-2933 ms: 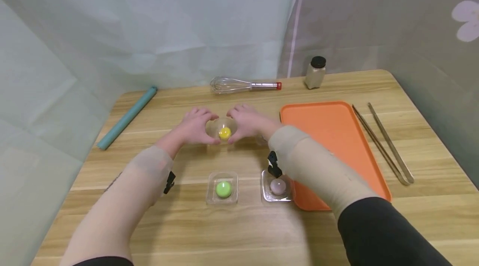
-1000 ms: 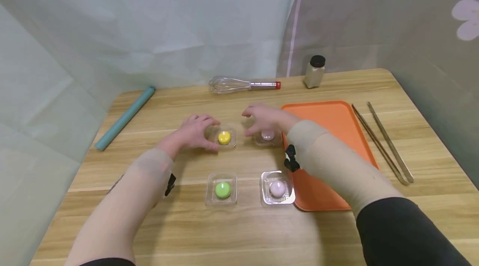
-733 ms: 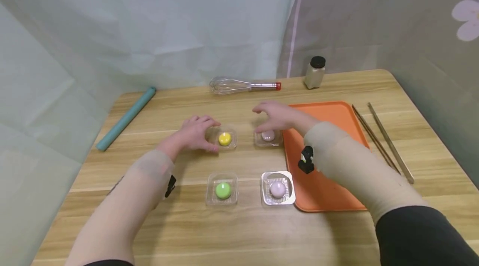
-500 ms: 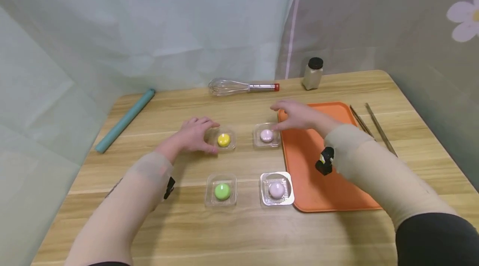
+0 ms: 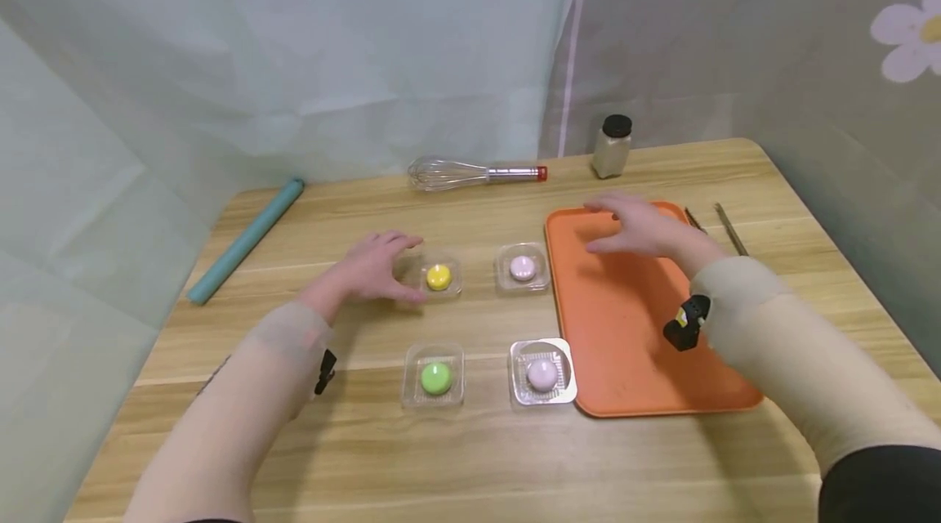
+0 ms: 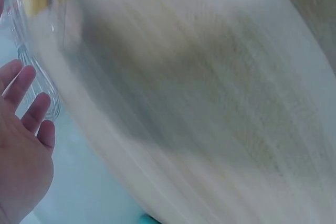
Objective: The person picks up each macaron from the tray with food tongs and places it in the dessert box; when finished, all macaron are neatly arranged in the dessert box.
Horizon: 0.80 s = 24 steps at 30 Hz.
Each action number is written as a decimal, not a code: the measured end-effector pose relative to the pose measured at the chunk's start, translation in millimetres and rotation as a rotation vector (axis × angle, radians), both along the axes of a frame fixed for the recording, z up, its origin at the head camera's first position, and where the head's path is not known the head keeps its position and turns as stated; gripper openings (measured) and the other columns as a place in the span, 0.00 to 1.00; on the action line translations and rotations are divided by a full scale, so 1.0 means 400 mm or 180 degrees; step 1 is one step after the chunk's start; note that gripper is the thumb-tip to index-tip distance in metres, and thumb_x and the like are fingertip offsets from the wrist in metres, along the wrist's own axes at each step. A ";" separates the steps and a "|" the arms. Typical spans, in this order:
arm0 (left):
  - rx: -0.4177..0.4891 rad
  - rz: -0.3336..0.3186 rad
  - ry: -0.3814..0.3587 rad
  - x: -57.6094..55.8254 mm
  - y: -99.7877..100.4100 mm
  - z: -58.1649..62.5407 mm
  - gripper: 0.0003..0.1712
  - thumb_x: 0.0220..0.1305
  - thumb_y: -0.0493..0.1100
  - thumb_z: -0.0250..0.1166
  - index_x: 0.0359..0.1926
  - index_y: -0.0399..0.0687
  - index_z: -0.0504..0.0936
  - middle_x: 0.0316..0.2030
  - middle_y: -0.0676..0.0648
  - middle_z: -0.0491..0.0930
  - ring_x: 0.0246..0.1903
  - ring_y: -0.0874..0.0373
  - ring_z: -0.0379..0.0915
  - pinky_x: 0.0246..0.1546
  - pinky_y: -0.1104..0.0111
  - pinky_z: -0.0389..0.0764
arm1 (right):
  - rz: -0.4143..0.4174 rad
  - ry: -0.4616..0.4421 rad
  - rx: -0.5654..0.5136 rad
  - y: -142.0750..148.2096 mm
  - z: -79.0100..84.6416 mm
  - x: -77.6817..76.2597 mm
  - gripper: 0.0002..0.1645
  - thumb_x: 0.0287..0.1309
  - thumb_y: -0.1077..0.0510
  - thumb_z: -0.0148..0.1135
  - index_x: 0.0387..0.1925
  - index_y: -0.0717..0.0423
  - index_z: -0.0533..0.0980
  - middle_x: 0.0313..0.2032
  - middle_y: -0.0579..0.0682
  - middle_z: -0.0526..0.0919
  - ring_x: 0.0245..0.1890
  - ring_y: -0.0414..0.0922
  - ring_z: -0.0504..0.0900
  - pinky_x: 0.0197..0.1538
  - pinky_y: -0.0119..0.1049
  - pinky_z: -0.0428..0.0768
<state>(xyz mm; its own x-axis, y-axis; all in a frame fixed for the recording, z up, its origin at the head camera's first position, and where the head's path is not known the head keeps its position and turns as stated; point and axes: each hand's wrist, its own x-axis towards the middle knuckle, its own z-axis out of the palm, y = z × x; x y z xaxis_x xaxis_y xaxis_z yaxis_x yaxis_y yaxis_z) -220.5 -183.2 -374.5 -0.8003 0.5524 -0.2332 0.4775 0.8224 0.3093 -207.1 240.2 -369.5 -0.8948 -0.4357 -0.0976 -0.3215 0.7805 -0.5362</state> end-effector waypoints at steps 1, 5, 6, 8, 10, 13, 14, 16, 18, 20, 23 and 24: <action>0.0009 0.0016 0.0010 -0.001 -0.003 0.001 0.61 0.39 0.69 0.71 0.69 0.46 0.58 0.66 0.38 0.59 0.63 0.37 0.51 0.61 0.41 0.48 | -0.0028 0.0025 0.0022 0.011 -0.001 0.003 0.45 0.52 0.44 0.67 0.65 0.62 0.62 0.64 0.61 0.63 0.60 0.61 0.64 0.60 0.56 0.61; 0.0030 0.0089 0.0055 -0.003 -0.014 0.002 0.60 0.42 0.69 0.70 0.70 0.45 0.57 0.67 0.37 0.57 0.64 0.36 0.50 0.62 0.42 0.46 | -0.0129 0.0137 0.0100 0.054 -0.005 0.021 0.44 0.52 0.45 0.67 0.64 0.64 0.63 0.64 0.63 0.63 0.55 0.62 0.70 0.59 0.57 0.62; 0.0041 0.0103 0.0073 -0.004 -0.016 0.002 0.59 0.43 0.68 0.69 0.70 0.45 0.57 0.67 0.37 0.57 0.64 0.37 0.50 0.62 0.43 0.45 | -0.0155 0.0156 0.0115 0.065 -0.008 0.025 0.45 0.52 0.45 0.67 0.64 0.64 0.63 0.64 0.64 0.63 0.55 0.62 0.69 0.59 0.58 0.62; 0.0066 0.0137 0.0116 -0.006 -0.023 0.001 0.57 0.45 0.66 0.69 0.70 0.44 0.57 0.67 0.36 0.57 0.65 0.37 0.49 0.63 0.43 0.45 | -0.0222 0.0187 0.0147 0.085 -0.013 0.031 0.45 0.52 0.44 0.67 0.65 0.64 0.62 0.64 0.64 0.63 0.57 0.62 0.68 0.60 0.58 0.60; 0.0105 0.0172 0.0153 -0.007 -0.029 0.002 0.56 0.46 0.65 0.70 0.69 0.43 0.57 0.66 0.36 0.58 0.65 0.38 0.50 0.64 0.45 0.44 | -0.0271 0.0226 0.0153 0.105 -0.017 0.034 0.46 0.51 0.44 0.67 0.64 0.64 0.62 0.63 0.65 0.64 0.57 0.63 0.67 0.60 0.58 0.59; 0.0172 0.0234 0.0196 -0.011 -0.040 0.004 0.54 0.47 0.63 0.70 0.69 0.41 0.58 0.66 0.36 0.58 0.65 0.38 0.50 0.64 0.46 0.42 | -0.0340 0.0283 0.0143 0.130 -0.018 0.040 0.46 0.50 0.44 0.68 0.64 0.65 0.63 0.62 0.66 0.64 0.60 0.64 0.62 0.61 0.58 0.56; 0.0181 0.0257 0.0222 -0.012 -0.045 0.004 0.54 0.48 0.63 0.70 0.69 0.41 0.59 0.66 0.35 0.59 0.65 0.38 0.50 0.64 0.46 0.43 | -0.0354 0.0316 0.0141 0.138 -0.018 0.042 0.46 0.50 0.44 0.69 0.63 0.65 0.64 0.62 0.66 0.65 0.60 0.64 0.61 0.61 0.59 0.55; 0.0203 0.0306 0.0249 -0.014 -0.053 0.004 0.53 0.49 0.62 0.69 0.69 0.41 0.59 0.66 0.35 0.59 0.64 0.37 0.50 0.64 0.45 0.43 | -0.0396 0.0390 0.0160 0.154 -0.018 0.048 0.46 0.49 0.45 0.69 0.62 0.66 0.64 0.61 0.68 0.65 0.62 0.65 0.58 0.62 0.59 0.52; 0.0224 0.0357 0.0267 -0.015 -0.060 0.005 0.51 0.52 0.62 0.67 0.69 0.41 0.58 0.66 0.35 0.58 0.65 0.36 0.49 0.64 0.44 0.43 | -0.0426 0.0467 0.0174 0.170 -0.019 0.052 0.45 0.49 0.46 0.69 0.62 0.67 0.65 0.60 0.69 0.65 0.62 0.66 0.57 0.62 0.59 0.52; 0.0221 0.0406 0.0296 -0.015 -0.068 0.006 0.50 0.54 0.63 0.65 0.69 0.42 0.58 0.66 0.36 0.58 0.65 0.36 0.48 0.63 0.44 0.43 | -0.0455 0.0530 0.0180 0.184 -0.019 0.056 0.44 0.49 0.47 0.69 0.62 0.68 0.65 0.60 0.70 0.66 0.62 0.66 0.57 0.62 0.59 0.51; 0.0233 0.0467 0.0348 -0.016 -0.077 0.008 0.48 0.57 0.63 0.62 0.69 0.41 0.57 0.66 0.35 0.57 0.65 0.34 0.47 0.63 0.42 0.43 | -0.0508 0.0536 0.0170 0.201 -0.018 0.061 0.44 0.51 0.47 0.67 0.62 0.69 0.64 0.60 0.70 0.65 0.62 0.67 0.57 0.62 0.60 0.50; 0.0225 0.0487 0.0375 -0.016 -0.080 0.008 0.48 0.57 0.63 0.62 0.69 0.41 0.57 0.66 0.35 0.57 0.64 0.34 0.47 0.62 0.42 0.43 | -0.0534 0.0522 0.0169 0.205 -0.016 0.063 0.44 0.52 0.46 0.67 0.62 0.69 0.63 0.60 0.70 0.65 0.62 0.67 0.56 0.62 0.60 0.49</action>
<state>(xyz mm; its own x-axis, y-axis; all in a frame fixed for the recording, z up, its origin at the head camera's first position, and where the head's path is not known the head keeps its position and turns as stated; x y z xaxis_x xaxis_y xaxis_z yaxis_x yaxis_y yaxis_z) -227.0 -215.0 -371.4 -0.8956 0.4339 -0.0981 0.3848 0.8664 0.3183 -182.0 322.4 -376.0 -0.9600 -0.2775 0.0362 -0.2642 0.8560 -0.4443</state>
